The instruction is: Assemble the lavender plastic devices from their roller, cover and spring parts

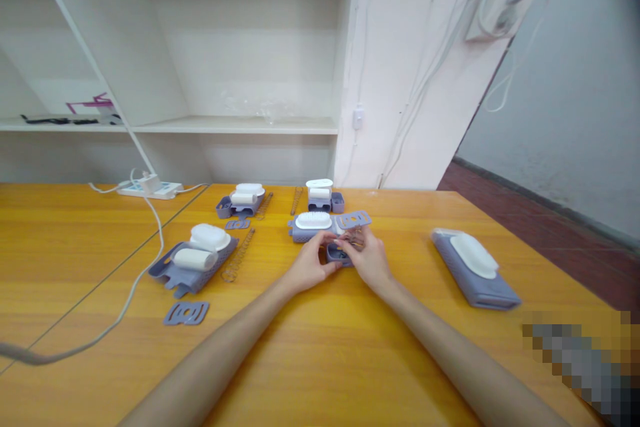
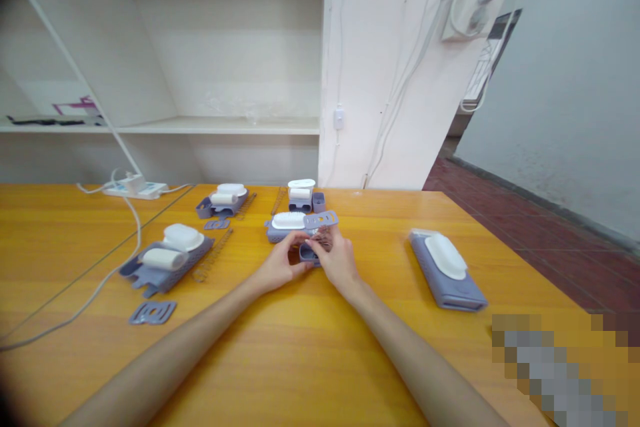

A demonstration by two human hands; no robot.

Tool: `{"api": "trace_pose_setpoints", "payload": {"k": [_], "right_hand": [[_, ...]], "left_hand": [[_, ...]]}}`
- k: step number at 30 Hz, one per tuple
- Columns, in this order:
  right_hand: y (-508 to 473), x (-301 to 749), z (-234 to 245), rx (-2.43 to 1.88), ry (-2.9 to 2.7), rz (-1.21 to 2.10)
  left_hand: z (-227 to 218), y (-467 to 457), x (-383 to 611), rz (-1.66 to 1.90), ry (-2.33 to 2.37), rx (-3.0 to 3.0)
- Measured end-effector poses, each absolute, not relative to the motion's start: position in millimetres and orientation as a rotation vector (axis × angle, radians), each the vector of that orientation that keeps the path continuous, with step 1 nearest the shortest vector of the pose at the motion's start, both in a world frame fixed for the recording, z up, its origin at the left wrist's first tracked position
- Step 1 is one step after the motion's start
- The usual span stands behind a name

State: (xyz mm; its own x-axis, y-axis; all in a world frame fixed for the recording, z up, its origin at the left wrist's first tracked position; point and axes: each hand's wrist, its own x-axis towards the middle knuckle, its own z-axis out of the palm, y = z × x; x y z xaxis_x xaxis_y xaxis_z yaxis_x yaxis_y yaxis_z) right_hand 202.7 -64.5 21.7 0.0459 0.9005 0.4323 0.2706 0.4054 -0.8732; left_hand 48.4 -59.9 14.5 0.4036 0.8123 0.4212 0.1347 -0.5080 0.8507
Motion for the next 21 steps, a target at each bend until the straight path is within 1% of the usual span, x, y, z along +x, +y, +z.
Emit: {"api": "trace_pose_setpoints", "payload": {"k": [8, 21], "right_hand": [[-66, 206, 16, -1.204, -1.552, 0.380], [-67, 207, 15, -1.183, -1.605, 0.304]], "left_hand": [[10, -58, 49, 1.151, 0.810, 1.873], [7, -57, 49, 1.188, 0.934, 1.913]]}}
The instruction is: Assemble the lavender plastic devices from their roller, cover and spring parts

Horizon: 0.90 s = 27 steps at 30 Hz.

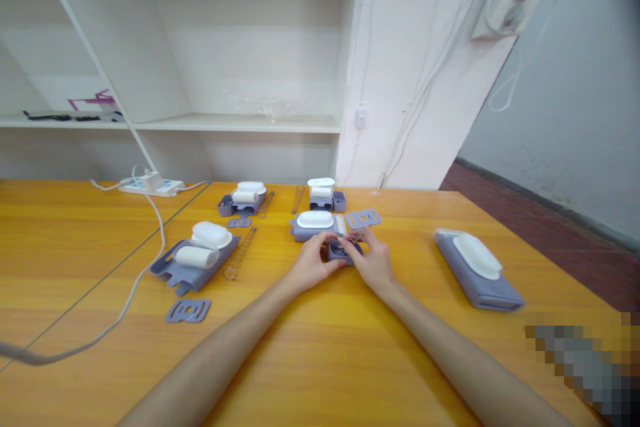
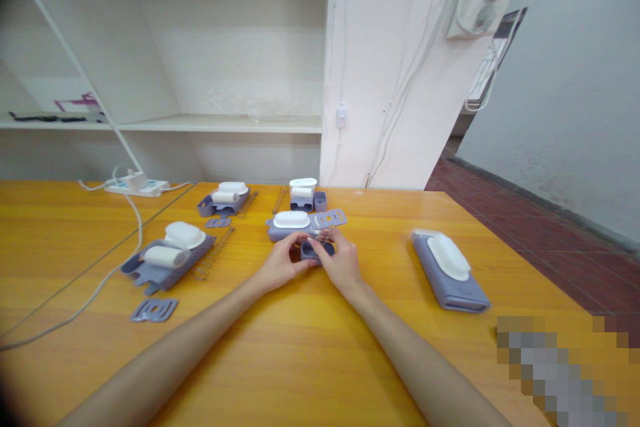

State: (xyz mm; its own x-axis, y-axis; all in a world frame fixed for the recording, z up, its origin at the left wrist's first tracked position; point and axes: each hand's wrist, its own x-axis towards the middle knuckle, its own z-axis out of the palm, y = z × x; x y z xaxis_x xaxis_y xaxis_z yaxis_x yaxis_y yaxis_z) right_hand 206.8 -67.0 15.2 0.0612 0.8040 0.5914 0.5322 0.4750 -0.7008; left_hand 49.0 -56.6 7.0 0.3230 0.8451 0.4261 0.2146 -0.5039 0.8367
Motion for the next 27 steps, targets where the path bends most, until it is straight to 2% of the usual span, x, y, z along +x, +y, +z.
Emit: {"api": "trace_pose_setpoints", "payload": {"k": [9, 21, 27], "right_hand": [[-66, 207, 13, -1.107, -1.590, 0.413], [-69, 203, 10, -1.035, -1.562, 0.591], [-71, 201, 9, -0.992, -1.588, 0.487]], "left_hand": [[17, -60, 48, 1.421, 1.027, 1.818], [13, -49, 47, 1.366, 0.912, 1.428], [14, -47, 45, 1.357, 0.913, 1.562]]}}
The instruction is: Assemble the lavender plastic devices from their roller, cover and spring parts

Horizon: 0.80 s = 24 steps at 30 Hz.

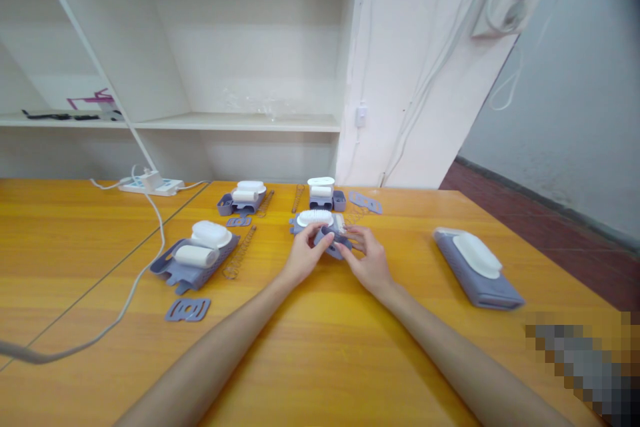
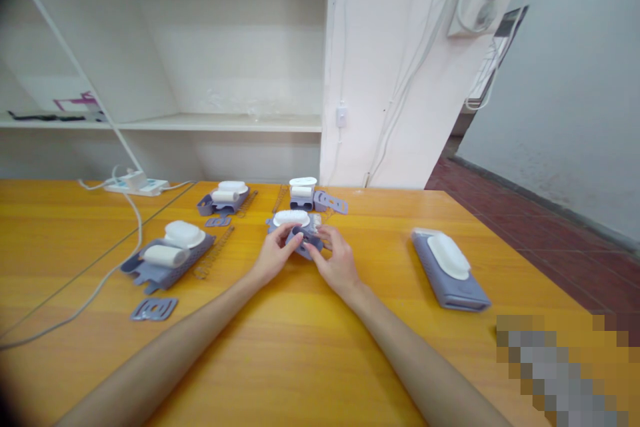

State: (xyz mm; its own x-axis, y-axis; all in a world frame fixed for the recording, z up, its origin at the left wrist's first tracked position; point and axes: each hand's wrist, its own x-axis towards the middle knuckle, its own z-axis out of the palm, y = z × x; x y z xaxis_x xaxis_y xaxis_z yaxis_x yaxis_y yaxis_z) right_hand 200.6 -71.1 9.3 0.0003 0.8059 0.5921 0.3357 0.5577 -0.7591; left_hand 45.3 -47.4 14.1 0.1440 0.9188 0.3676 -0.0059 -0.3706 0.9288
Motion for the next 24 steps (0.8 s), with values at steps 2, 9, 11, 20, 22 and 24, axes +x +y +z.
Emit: {"api": "trace_pose_setpoints", "payload": {"k": [2, 9, 11, 20, 22, 24], "right_hand": [[-73, 200, 10, -0.994, -1.621, 0.437], [-76, 202, 14, -0.984, -1.674, 0.401], [-74, 205, 13, -1.022, -1.692, 0.327], [-58, 211, 0, -1.260, -2.071, 0.026], [-57, 211, -3, -1.282, -2.137, -0.009], [-57, 210, -4, -1.292, -2.148, -0.041]], "left_hand": [[14, -48, 45, 1.338, 0.943, 1.625], [14, -51, 43, 1.375, 1.001, 1.585], [14, -52, 40, 1.462, 1.044, 1.595], [6, -44, 35, 1.720, 1.275, 1.433], [5, -43, 34, 1.775, 1.373, 1.423], [5, -42, 33, 1.812, 1.471, 1.398]]}}
